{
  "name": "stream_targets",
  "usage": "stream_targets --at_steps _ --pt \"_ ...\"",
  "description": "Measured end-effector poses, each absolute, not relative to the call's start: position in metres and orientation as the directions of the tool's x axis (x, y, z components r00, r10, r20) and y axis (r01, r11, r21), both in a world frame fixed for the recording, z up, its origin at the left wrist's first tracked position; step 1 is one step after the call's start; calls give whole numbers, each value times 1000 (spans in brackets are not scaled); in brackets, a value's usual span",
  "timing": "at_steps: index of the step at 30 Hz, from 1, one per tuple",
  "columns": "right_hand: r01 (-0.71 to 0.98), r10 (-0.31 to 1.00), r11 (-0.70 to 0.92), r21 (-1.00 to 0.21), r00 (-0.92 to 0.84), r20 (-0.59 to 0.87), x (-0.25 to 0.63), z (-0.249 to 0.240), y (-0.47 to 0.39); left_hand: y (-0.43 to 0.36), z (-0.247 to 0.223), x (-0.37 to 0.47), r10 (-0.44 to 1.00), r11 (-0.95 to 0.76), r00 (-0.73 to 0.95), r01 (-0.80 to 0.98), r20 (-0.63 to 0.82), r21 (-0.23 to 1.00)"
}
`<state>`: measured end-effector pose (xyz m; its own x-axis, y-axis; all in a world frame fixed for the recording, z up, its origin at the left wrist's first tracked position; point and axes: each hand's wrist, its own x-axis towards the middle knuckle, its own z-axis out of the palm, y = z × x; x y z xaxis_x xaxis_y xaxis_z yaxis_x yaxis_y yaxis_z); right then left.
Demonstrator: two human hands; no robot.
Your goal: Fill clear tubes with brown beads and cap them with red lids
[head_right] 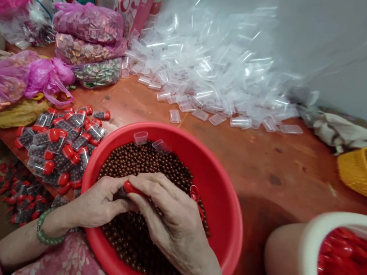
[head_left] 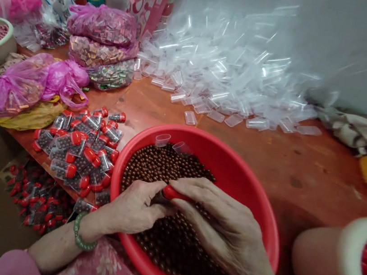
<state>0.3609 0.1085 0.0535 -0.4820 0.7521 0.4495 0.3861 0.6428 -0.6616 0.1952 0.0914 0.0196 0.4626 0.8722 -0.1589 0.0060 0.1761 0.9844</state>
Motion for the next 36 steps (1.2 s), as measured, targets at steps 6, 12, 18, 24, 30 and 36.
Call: stream_targets --at_steps 6,12,18,24,30,36 --pt "518 793 604 -605 -462 397 392 49 109 95 20 194 886 299 374 -11 -273 954" --pt "464 876 481 -744 -286 388 389 49 107 98 22 193 872 311 398 3 -286 950" --pt "284 887 437 -853 -292 357 354 44 103 98 21 193 837 381 491 -206 -241 901" --pt "277 916 396 -875 -188 355 344 31 97 95 23 194 802 418 548 -234 -236 878" --pt "317 861 508 -801 -210 463 342 21 93 96 21 192 793 450 562 -283 -234 847" --pt "547 714 696 -465 -460 528 346 19 97 99 18 189 782 514 555 -321 -282 795"
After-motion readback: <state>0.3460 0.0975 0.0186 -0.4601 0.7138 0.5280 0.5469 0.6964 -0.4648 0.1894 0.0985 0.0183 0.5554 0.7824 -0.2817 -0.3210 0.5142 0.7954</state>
